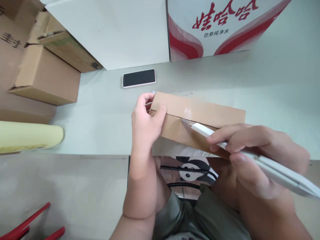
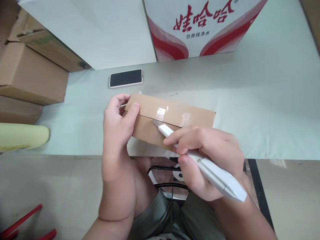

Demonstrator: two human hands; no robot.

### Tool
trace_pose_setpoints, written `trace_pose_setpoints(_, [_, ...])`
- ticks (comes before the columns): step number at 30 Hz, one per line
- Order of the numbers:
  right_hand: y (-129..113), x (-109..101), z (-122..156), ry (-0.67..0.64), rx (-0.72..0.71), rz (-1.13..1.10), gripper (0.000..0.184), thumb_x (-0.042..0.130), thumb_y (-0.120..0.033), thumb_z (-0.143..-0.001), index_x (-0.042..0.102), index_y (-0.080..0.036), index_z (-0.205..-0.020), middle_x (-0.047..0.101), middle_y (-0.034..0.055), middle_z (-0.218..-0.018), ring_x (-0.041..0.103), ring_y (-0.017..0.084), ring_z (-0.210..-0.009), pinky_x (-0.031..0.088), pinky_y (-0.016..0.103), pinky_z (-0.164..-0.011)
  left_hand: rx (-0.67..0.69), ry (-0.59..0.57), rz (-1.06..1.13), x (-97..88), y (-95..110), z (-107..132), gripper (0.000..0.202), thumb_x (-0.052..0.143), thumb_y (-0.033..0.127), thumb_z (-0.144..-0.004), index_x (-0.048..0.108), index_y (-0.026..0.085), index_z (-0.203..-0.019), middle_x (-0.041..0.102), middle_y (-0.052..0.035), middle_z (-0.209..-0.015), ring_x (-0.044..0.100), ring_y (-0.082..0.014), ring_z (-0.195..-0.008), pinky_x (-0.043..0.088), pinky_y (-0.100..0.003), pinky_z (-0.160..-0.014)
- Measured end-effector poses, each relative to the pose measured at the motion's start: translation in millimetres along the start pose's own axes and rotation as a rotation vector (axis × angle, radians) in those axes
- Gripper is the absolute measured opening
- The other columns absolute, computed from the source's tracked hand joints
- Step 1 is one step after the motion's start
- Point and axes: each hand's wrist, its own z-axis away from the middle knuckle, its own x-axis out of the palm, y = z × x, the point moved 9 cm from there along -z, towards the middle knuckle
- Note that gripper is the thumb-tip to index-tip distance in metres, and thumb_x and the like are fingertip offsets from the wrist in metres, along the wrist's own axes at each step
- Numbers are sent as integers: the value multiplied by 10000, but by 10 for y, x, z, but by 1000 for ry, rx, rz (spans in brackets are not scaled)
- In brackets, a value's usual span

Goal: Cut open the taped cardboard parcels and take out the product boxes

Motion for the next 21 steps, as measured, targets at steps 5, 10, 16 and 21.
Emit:
trace_pose_setpoints(5, [14, -23, 48, 69, 38, 34, 122, 628, -170, -891, 645, -232, -788, 647, -24, -654, 752, 188, -681, 522, 260, -486, -11, -6, -2, -7, 2, 1, 170, 716, 239, -873, 660, 248, -1034, 777, -31, -1124, 737, -185, -959, 614, -293, -814])
trace_pose_setpoints(10, [59, -101, 103, 149, 132, 14, 149, 614, -207, -920, 631, -252, -779, 662, -18, -669, 727, 193, -661, 520, 283, -489, -28, -16, 0, 0, -23, 4, 186, 713, 252, -872, 664, 244, -1051, 778, -36, -1147, 738, -187, -972, 612, -301, -840])
trace_pose_setpoints(16, [4, 25, 5, -36, 22, -5, 64, 621, -177, -887, 616, -224, -844, 745, 11, -796, 756, 176, -722, 578, 264, -566, -15, -17, -8, -2, -16, 2, 191, 710, 274, -871, 665, 244, -1054, 779, -32, -1158, 734, -189, -975, 612, -292, -824])
trace_pose_setpoints(21, [7, -69, 41, 76, -31, -129, 87, 633, -123, -876, 619, -195, -828, 648, 0, -679, 758, 171, -750, 574, 243, -588, 3, 2, 7, -12, 6, 2, 184, 708, 272, -863, 674, 233, -1040, 780, -32, -1108, 727, -182, -946, 604, -280, -800])
